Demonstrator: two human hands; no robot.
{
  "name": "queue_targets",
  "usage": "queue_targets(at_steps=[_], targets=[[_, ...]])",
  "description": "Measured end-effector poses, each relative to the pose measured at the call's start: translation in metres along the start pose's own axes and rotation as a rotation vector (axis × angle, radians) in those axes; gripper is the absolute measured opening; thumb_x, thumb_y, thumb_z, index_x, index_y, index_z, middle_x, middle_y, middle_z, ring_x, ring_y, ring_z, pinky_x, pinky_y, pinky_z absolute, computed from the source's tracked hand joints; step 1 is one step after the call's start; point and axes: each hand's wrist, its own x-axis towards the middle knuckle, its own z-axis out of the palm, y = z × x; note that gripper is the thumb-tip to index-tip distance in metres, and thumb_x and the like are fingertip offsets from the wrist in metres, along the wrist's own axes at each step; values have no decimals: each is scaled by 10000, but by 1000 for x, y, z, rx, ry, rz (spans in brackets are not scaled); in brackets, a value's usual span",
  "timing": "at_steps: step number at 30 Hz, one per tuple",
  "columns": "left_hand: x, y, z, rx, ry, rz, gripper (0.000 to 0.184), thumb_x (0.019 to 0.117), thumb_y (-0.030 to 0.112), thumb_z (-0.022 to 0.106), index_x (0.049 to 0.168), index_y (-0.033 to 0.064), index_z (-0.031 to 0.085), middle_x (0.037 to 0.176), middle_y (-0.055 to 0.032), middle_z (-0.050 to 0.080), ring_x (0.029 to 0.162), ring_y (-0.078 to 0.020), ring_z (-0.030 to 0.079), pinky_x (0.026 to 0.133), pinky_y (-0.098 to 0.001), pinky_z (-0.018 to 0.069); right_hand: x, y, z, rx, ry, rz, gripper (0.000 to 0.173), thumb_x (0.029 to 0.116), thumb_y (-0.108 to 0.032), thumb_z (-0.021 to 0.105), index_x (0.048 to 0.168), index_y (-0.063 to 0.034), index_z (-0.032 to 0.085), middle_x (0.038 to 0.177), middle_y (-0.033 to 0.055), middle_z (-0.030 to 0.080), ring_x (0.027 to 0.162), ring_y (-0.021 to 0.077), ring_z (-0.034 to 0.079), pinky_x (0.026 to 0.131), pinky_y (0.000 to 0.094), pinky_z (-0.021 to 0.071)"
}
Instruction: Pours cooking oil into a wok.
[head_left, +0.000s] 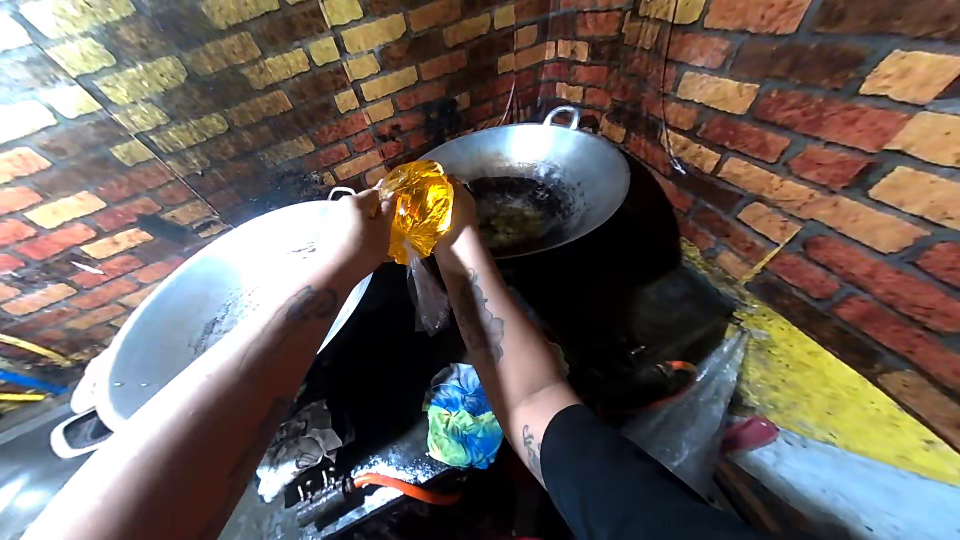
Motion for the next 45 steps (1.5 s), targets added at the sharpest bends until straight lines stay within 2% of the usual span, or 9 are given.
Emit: queue_targets(at_steps=[5,9,15,21,26,30,33,38,45], targets=[[13,-21,19,-268,9,-47,408,1134,326,394,1223,17,645,1017,-197,678,881,-275,716,803,-515,606,8,9,-3,102,16,-35,361,1132,-227,329,1302,5,548,1179,127,607,1055,150,602,912,327,535],[8,-25,27,-510,-11,-126,413,1139,334,367,1354,65,594,1131,-183,672,974,-261,706,846,-501,600,27,-4,4,-273,171,61,530,1136,-394,332,1350,8,602,1348,205,622,1267,288,588,1069,480,474],[-27,-42,4,-697,36,-109,437,1143,334,342,1438,70,525,1171,-176,669,982,-240,719,830,-453,627,5,-25,39,-452,66,-92,560,1128,-433,340,1349,7,607,1329,206,632,1247,276,606,1065,467,484],[-90,-62,-98,-403,175,-43,382,1141,277,364,1269,26,622,1054,-104,696,885,-157,735,754,-374,644,-84,-50,108,-681,-191,-129,494,1159,-234,248,1460,77,486,1486,243,527,1380,275,512,1137,384,377],[-146,-93,-159,42,351,-115,363,1120,320,415,1098,92,698,930,-27,687,832,-74,685,770,-328,587,-130,38,172,-125,-363,16,521,1150,-328,231,1390,8,549,1318,161,627,1186,189,615,1006,358,514],[-186,-122,-190,336,378,-197,446,1119,337,422,926,5,649,822,-143,607,804,-264,611,757,-520,468,-178,94,216,-30,-444,231,587,1142,-405,187,1438,-19,516,1366,187,603,1249,266,588,1045,482,496],[-207,-146,-206,443,361,-243,476,1120,326,424,808,1,580,738,-149,543,736,-303,568,691,-536,425,-215,120,232,-62,-491,336,568,1148,-366,174,1470,-19,488,1431,190,563,1316,274,546,1088,481,457],[-228,-178,-221,525,344,-242,447,1116,270,457,843,-37,635,771,-201,605,792,-362,620,746,-582,451,-272,123,250,317,-364,731,587,1112,-509,260,1425,-80,509,1345,141,595,1196,250,602,961,478,531],[-232,-198,-222,553,378,-146,435,1109,256,467,805,-23,603,766,-169,606,777,-310,629,732,-511,475,-291,149,253,563,-469,672,603,1106,-554,186,1452,-152,473,1333,88,607,1216,198,600,996,440,533]])
